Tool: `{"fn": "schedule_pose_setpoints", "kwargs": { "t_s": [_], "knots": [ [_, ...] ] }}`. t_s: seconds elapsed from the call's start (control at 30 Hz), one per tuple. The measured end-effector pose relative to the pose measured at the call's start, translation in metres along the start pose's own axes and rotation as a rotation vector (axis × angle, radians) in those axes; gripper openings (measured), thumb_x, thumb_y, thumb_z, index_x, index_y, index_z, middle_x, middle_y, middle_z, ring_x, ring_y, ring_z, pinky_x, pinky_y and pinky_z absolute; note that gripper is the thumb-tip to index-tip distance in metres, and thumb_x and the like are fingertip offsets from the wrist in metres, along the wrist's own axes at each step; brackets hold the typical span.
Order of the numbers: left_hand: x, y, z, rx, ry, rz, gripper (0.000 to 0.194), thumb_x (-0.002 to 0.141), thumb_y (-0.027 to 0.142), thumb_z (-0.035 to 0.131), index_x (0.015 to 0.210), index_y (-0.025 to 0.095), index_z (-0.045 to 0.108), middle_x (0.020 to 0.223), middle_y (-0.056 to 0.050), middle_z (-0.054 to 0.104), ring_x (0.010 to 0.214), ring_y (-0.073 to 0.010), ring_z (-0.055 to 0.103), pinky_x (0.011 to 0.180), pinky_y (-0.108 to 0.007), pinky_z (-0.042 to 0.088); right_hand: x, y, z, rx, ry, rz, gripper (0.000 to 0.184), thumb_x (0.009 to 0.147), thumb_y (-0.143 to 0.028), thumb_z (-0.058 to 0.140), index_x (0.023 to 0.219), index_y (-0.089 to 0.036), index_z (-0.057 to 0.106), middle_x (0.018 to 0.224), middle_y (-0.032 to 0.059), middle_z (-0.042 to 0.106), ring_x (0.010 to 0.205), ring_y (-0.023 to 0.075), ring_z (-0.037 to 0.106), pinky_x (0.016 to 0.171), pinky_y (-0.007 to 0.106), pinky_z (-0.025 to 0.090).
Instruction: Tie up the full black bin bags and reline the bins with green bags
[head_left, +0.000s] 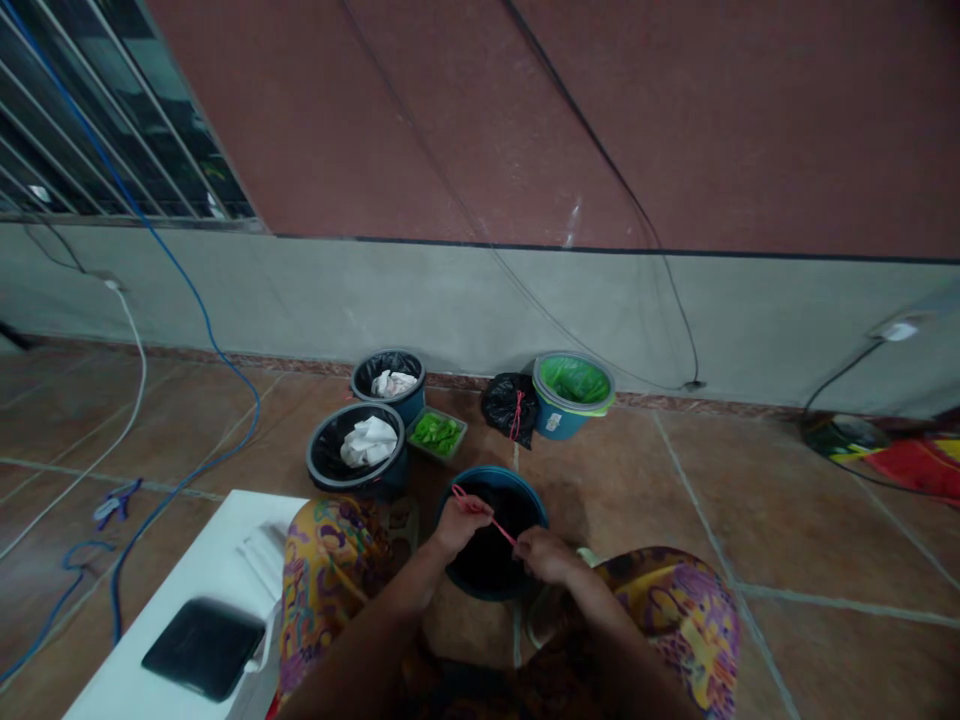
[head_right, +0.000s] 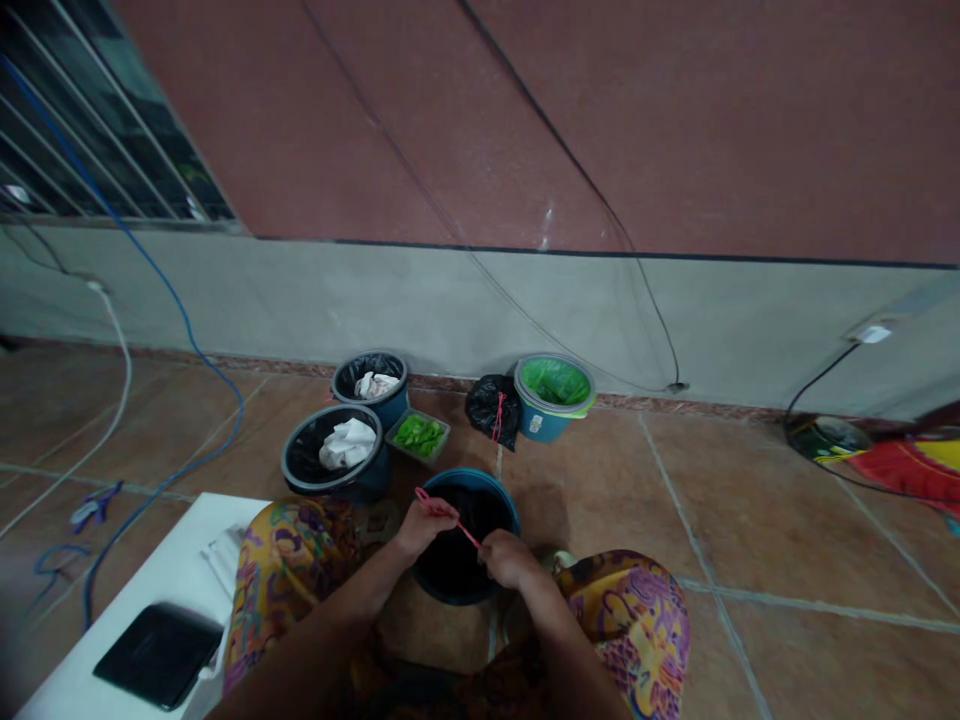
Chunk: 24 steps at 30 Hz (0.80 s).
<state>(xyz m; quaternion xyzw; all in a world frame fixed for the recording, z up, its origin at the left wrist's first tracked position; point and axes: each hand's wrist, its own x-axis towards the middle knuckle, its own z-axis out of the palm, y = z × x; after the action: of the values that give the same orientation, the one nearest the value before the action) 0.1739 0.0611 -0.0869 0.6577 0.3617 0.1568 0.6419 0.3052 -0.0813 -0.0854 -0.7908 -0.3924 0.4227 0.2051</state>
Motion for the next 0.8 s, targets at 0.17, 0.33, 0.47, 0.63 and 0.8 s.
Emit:
{"fn": "schedule_pose_setpoints", "kwargs": {
  "t_s": [0.17, 0.33, 0.47, 0.63, 0.8],
  "knots": [
    [-0.004, 0.009, 0.0, 0.375, -0.059, 0.192, 0.027, 0.064, 0.004, 0.056, 0.078, 0.018, 0.074, 0.076, 0.0, 0.073, 0.074, -0.0159, 0.065, 0.075, -0.028, 0.05, 0.008, -0.02, -0.008, -0.2, 0.35, -0.075, 0.027, 0.083, -0.013, 0.048, 0.088, -0.021, 0.073, 0.094, 0.0112, 0.073, 0.088, 0.0227, 0.066, 0.081, 0.033, 0.046],
    [-0.011, 0.017, 0.005, 0.354, -0.02, 0.364, 0.032, 0.069, 0.001, 0.051, 0.086, 0.018, 0.072, 0.082, -0.002, 0.072, 0.077, -0.0143, 0.066, 0.074, -0.025, 0.05, 0.019, -0.037, -0.004, 0.104, 0.287, -0.338, 0.032, 0.086, -0.016, 0.04, 0.096, -0.02, 0.069, 0.098, 0.0081, 0.072, 0.096, 0.0208, 0.065, 0.089, 0.032, 0.047],
    [-0.014, 0.015, 0.007, 0.387, 0.07, 0.49, 0.03, 0.074, 0.001, 0.052, 0.089, 0.018, 0.071, 0.086, -0.003, 0.07, 0.082, -0.0145, 0.065, 0.077, -0.026, 0.05, 0.028, -0.034, 0.01, 0.33, 0.235, -0.337, 0.026, 0.083, -0.021, 0.042, 0.086, -0.019, 0.068, 0.088, 0.0058, 0.072, 0.086, 0.0202, 0.065, 0.084, 0.032, 0.049],
    [-0.016, 0.005, 0.008, 0.424, 0.207, 0.47, 0.025, 0.081, 0.007, 0.051, 0.098, 0.017, 0.068, 0.092, -0.006, 0.068, 0.087, -0.0158, 0.064, 0.079, -0.028, 0.051, 0.035, -0.03, 0.02, 0.543, 0.158, -0.313, 0.025, 0.078, -0.027, 0.049, 0.087, -0.019, 0.072, 0.088, 0.0046, 0.074, 0.084, 0.0201, 0.065, 0.083, 0.033, 0.05],
    [-0.017, -0.003, 0.01, 0.383, 0.224, 0.336, 0.012, 0.081, 0.013, 0.055, 0.086, 0.016, 0.066, 0.085, -0.004, 0.068, 0.079, -0.0145, 0.063, 0.073, -0.025, 0.049, 0.038, -0.024, 0.021, 0.587, 0.155, -0.239, 0.022, 0.074, -0.035, 0.058, 0.078, -0.018, 0.072, 0.079, 0.0042, 0.072, 0.076, 0.0191, 0.064, 0.077, 0.032, 0.05]
  ]
}}
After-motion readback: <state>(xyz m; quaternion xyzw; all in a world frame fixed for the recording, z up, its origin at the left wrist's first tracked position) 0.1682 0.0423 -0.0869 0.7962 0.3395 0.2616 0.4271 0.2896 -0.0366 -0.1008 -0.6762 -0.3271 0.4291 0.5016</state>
